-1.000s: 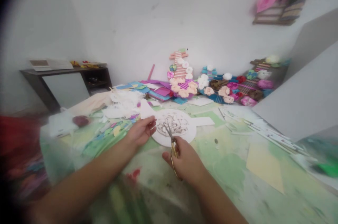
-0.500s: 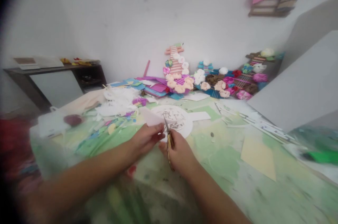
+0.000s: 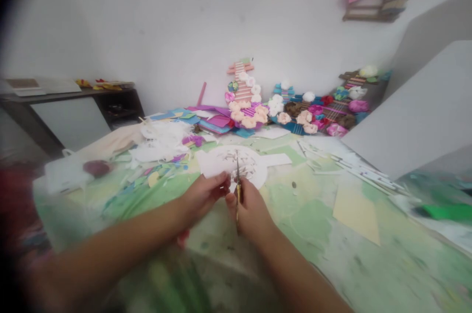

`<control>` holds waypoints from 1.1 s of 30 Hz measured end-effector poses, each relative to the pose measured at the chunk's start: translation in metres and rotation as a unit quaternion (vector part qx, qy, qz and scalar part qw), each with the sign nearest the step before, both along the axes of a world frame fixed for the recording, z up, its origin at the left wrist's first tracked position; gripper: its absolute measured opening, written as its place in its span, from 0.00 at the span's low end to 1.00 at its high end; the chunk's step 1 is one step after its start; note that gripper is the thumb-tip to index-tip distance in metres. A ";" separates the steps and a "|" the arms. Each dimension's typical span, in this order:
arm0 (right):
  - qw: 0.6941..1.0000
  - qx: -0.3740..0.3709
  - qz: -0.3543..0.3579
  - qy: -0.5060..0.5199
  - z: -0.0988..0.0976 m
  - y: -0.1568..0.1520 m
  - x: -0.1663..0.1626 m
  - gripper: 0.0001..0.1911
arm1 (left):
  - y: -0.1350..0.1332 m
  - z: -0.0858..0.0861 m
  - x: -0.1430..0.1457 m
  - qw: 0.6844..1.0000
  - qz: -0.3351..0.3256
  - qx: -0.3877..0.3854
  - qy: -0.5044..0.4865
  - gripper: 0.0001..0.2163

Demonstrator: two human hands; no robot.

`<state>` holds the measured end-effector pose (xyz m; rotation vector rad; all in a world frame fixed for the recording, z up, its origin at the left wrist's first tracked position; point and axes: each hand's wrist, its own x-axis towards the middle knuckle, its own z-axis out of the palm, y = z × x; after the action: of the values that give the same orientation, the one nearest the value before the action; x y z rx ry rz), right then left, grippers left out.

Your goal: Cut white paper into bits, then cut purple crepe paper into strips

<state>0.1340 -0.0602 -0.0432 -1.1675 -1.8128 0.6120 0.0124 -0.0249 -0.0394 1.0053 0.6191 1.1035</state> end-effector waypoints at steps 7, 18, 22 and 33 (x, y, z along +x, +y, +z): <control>1.000 -0.021 -0.010 0.009 -0.001 -0.001 -0.001 0.19 | -0.005 -0.006 0.002 0.987 0.006 0.083 0.136 0.19; 0.997 -0.053 -0.048 -0.032 0.001 -0.003 -0.008 0.19 | 0.000 -0.020 0.005 0.992 0.032 0.030 0.116 0.20; 0.995 -0.050 -0.077 -0.048 0.000 -0.004 -0.010 0.19 | 0.000 -0.022 0.006 0.995 0.027 -0.007 0.098 0.19; 0.983 -0.046 -0.176 0.006 0.004 -0.002 -0.001 0.19 | 0.005 0.009 0.026 0.978 0.043 0.033 0.203 0.20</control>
<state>0.1333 -0.0622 -0.0395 -1.4999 -1.5297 0.4976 0.0380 -0.0200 -0.0303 1.2853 0.9673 1.0030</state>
